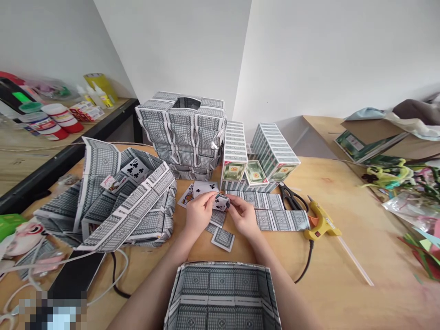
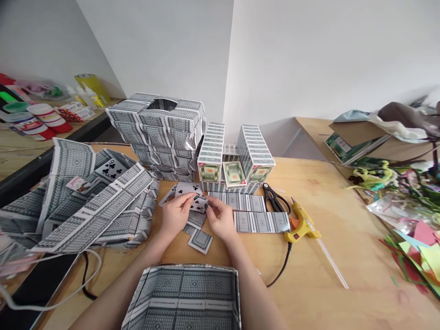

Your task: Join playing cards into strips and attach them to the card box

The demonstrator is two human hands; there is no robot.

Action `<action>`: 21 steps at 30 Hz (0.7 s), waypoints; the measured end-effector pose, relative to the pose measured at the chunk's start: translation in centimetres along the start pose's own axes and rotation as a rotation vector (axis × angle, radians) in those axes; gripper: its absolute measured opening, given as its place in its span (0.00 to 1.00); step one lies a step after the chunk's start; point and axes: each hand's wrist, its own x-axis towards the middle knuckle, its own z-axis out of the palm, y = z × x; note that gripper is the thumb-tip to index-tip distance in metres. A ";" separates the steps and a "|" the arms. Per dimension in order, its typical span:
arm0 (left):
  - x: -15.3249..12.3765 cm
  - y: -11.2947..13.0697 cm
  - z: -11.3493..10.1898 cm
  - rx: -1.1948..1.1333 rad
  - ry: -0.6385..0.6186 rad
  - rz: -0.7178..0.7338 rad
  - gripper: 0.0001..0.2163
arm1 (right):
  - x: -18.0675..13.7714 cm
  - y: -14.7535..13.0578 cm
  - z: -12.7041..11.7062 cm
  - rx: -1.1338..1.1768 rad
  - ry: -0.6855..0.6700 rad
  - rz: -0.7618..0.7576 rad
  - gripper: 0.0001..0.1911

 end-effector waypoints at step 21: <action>-0.3 0.0 0.5 -0.058 -0.172 0.010 0.15 | 0.3 -0.5 0.1 -0.059 0.275 0.113 0.12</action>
